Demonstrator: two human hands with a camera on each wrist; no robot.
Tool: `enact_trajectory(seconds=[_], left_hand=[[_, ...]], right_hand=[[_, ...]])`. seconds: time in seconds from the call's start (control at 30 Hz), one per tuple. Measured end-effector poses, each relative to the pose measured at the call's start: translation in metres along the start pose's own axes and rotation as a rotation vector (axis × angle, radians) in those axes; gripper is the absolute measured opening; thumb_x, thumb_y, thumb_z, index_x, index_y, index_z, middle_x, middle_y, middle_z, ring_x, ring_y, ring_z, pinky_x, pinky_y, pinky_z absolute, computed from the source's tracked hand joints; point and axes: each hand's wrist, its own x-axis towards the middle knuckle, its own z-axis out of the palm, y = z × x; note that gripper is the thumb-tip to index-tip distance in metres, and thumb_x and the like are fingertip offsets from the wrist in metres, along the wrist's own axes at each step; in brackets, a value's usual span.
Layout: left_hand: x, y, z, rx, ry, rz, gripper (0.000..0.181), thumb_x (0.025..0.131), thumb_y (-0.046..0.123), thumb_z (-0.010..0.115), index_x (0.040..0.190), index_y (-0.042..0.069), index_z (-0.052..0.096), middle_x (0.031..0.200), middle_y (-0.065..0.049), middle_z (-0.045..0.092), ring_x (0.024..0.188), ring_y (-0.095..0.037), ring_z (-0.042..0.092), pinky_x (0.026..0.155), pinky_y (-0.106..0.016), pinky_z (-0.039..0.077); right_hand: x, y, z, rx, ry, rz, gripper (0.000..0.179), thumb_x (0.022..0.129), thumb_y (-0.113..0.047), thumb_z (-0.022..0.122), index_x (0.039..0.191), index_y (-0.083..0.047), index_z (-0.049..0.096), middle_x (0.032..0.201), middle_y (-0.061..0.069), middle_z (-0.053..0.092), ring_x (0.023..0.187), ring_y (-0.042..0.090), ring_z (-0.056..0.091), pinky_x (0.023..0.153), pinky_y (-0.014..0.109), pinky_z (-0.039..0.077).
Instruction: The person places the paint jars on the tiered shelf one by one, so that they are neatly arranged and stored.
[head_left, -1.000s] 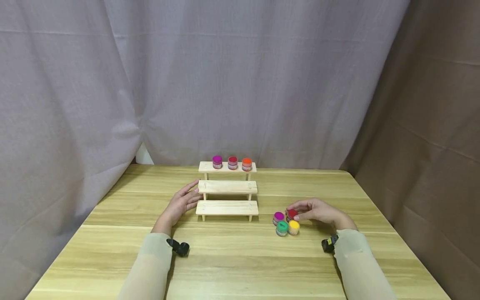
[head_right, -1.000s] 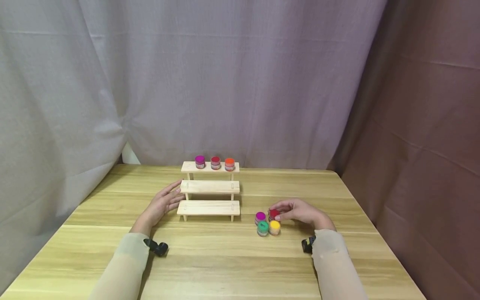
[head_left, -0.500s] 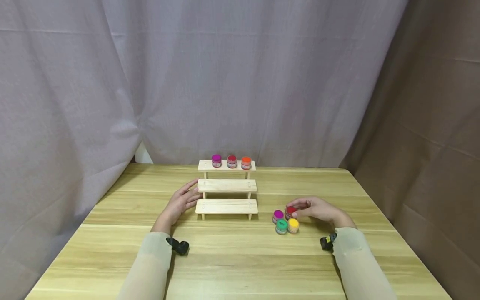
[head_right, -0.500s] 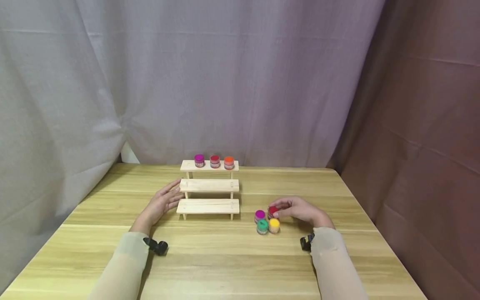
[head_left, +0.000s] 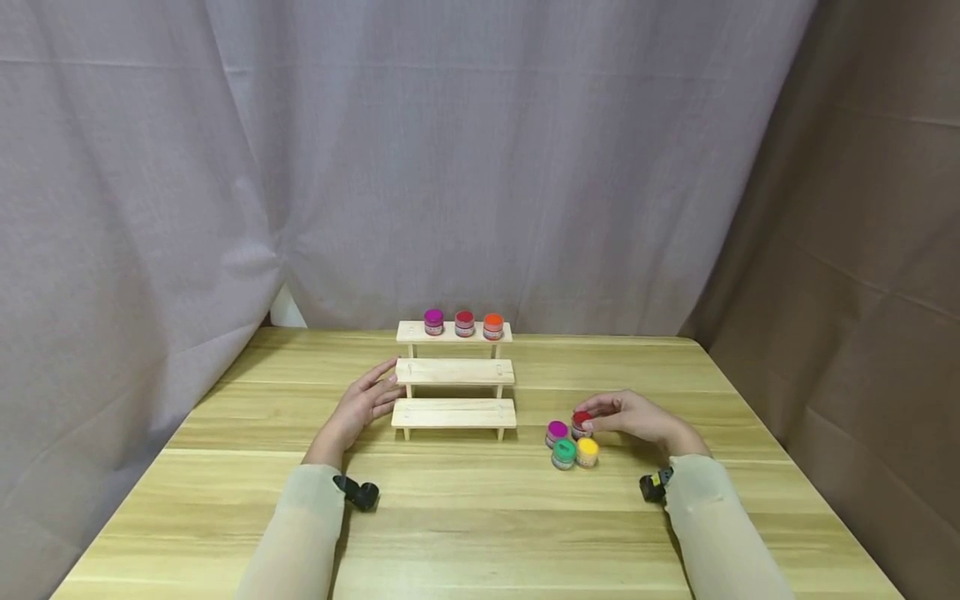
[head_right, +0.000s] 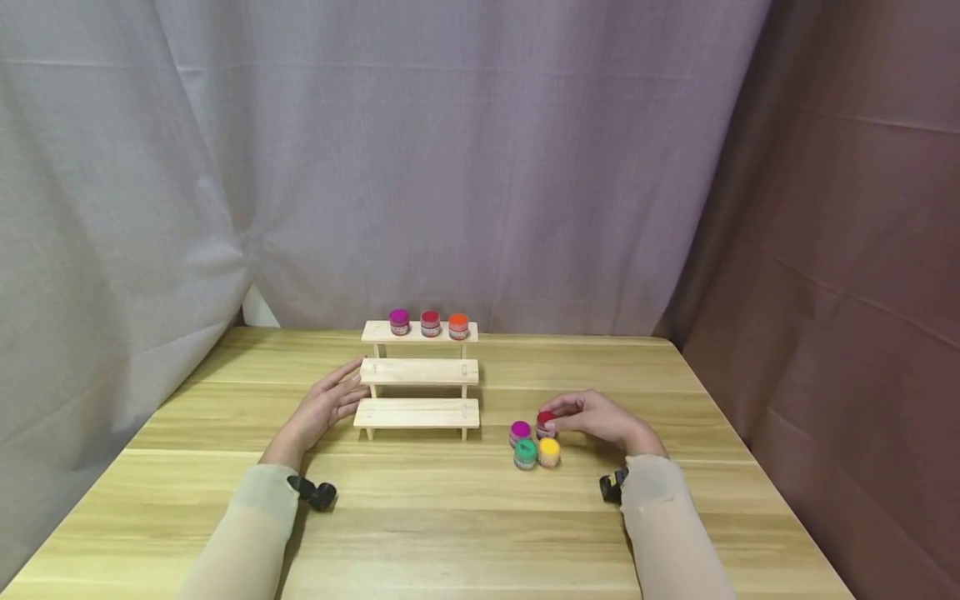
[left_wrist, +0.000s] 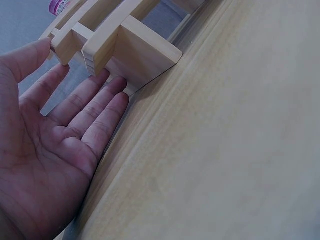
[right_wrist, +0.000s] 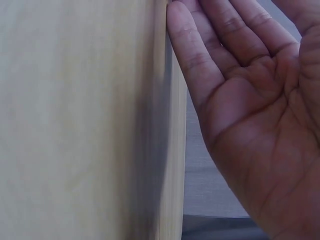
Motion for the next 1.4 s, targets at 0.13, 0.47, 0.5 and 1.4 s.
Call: enact_trajectory(seconds=[0.13,0.47,0.5,1.4], left_hand=[[0.000,0.000,-0.001,0.004,-0.009,-0.003,0.062,0.103,0.034,0.059,0.158,0.017,0.035,0.152,-0.024,0.043,0.132,-0.037,0.051,0.100,-0.032,0.052],[0.002,-0.002,-0.002,0.001,-0.017,0.002,0.060,0.103,0.033,0.059,0.157,0.018,0.036,0.152,-0.024,0.042,0.134,-0.039,0.049,0.103,-0.034,0.050],[0.001,-0.003,-0.002,0.000,-0.016,0.000,0.060,0.103,0.032,0.059,0.157,0.018,0.036,0.151,-0.024,0.042,0.134,-0.039,0.049,0.103,-0.034,0.050],[-0.002,0.000,0.001,0.019,0.005,-0.005,0.059,0.103,0.033,0.059,0.157,0.019,0.038,0.152,-0.022,0.042,0.132,-0.037,0.051,0.103,-0.036,0.050]], right_hand=[[0.002,0.001,-0.001,0.009,0.029,0.006,0.043,0.094,-0.026,0.073,0.128,-0.001,0.066,0.122,0.012,0.070,0.112,0.021,0.065,0.098,0.028,0.049],[0.003,-0.006,-0.001,0.028,0.140,-0.035,0.036,0.092,-0.027,0.075,0.122,-0.006,0.069,0.113,0.011,0.072,0.108,0.024,0.066,0.093,0.024,0.052],[0.003,-0.006,0.000,0.033,0.141,-0.037,0.036,0.092,-0.026,0.076,0.122,-0.006,0.069,0.113,0.011,0.072,0.108,0.024,0.067,0.093,0.024,0.052],[0.026,-0.040,0.007,0.008,0.205,-0.071,0.042,0.089,-0.034,0.078,0.123,-0.011,0.069,0.113,0.005,0.074,0.108,0.022,0.068,0.100,0.034,0.052]])
